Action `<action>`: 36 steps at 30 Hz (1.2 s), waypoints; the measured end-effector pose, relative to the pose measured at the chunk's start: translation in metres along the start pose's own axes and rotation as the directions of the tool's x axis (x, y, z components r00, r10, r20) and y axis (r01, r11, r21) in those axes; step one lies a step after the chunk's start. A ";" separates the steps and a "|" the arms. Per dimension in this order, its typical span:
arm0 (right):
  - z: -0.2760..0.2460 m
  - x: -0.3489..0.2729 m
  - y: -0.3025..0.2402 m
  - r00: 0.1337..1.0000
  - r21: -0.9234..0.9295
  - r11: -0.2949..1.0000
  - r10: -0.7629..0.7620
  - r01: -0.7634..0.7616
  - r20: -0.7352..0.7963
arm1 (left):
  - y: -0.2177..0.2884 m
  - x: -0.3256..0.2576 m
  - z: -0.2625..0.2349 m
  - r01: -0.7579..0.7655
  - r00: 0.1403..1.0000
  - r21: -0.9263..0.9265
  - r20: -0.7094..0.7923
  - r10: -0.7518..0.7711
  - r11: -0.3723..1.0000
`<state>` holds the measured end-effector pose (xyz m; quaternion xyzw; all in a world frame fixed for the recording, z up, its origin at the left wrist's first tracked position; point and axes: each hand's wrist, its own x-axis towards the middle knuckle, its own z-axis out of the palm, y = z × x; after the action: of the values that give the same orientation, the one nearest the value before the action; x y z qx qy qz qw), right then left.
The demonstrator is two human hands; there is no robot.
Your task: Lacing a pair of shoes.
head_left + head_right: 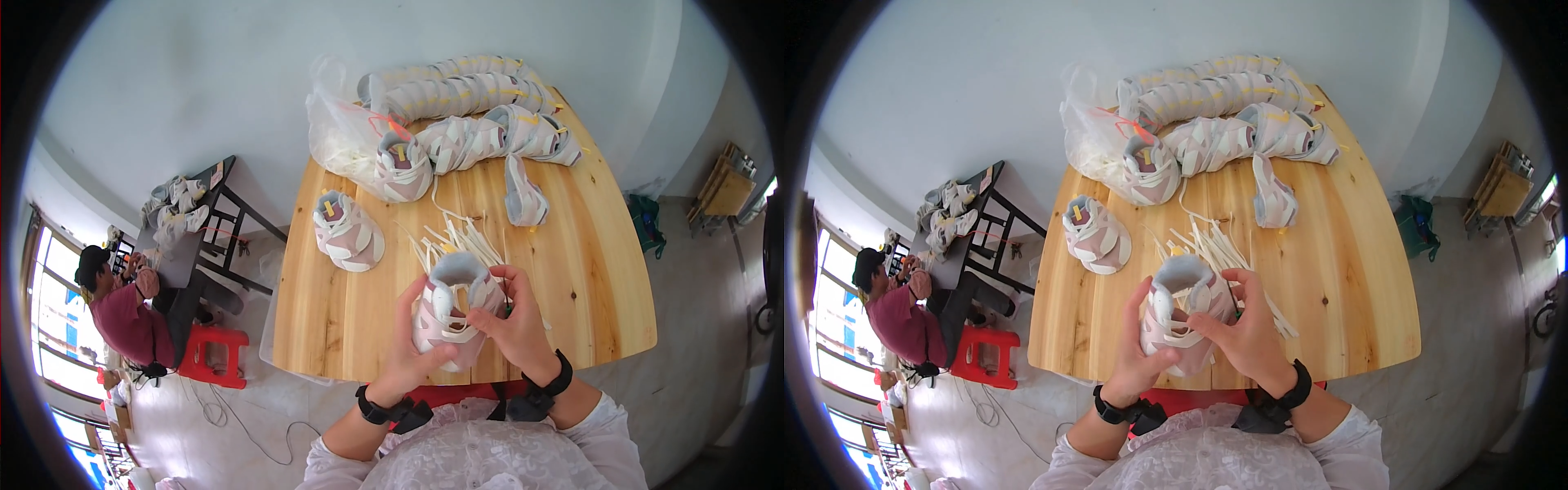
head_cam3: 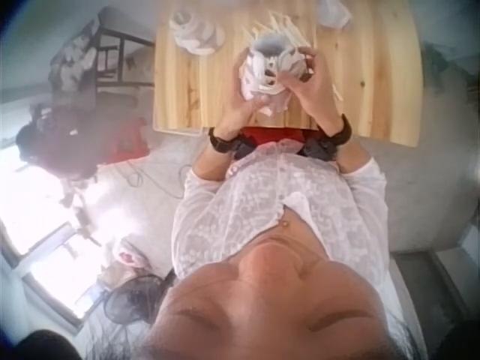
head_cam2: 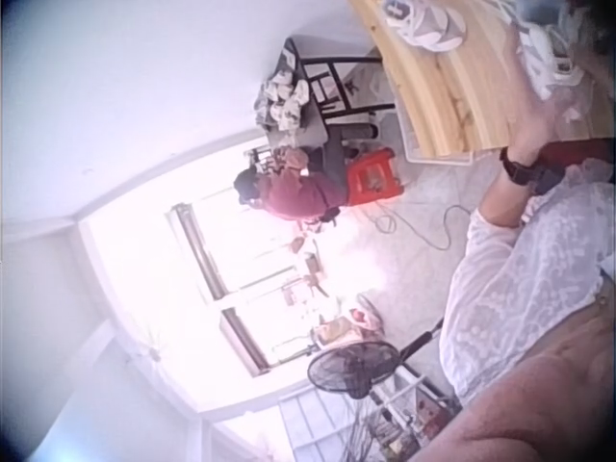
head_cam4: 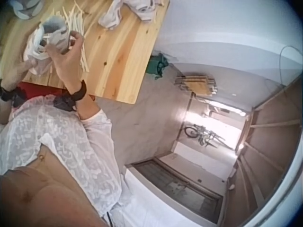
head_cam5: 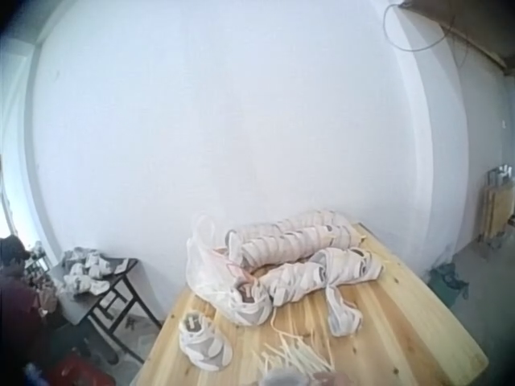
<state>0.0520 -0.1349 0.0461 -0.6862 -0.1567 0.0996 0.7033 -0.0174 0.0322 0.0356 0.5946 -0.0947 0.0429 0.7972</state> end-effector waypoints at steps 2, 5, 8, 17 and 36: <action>-0.002 -0.002 0.002 0.984 0.274 0.946 0.161 -0.174 0.069 | -0.003 -0.005 0.000 -0.011 0.998 -0.030 -0.067 0.009 0.999; -0.008 0.001 0.001 0.912 0.374 0.841 0.301 -0.391 0.278 | 0.000 -0.005 0.005 -0.045 0.985 -0.094 -0.170 0.028 0.995; -0.003 0.000 0.012 0.976 0.482 0.854 0.125 -0.196 0.176 | 0.005 -0.002 0.019 -0.037 0.961 -0.235 -0.273 -0.029 0.971; 0.003 0.002 -0.004 0.942 0.542 0.772 0.238 -0.330 0.234 | -0.012 -0.011 0.013 0.137 0.949 -0.624 -0.140 -0.283 0.770; 0.002 -0.005 -0.005 0.941 -0.108 0.980 -0.192 0.168 -0.278 | -0.002 -0.003 0.019 0.040 0.890 -0.512 -0.372 -0.263 0.858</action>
<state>0.0464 -0.1351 0.0511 -0.7046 -0.1188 -0.0722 0.6959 -0.0216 0.0133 0.0383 0.3540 0.1236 0.0826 0.9234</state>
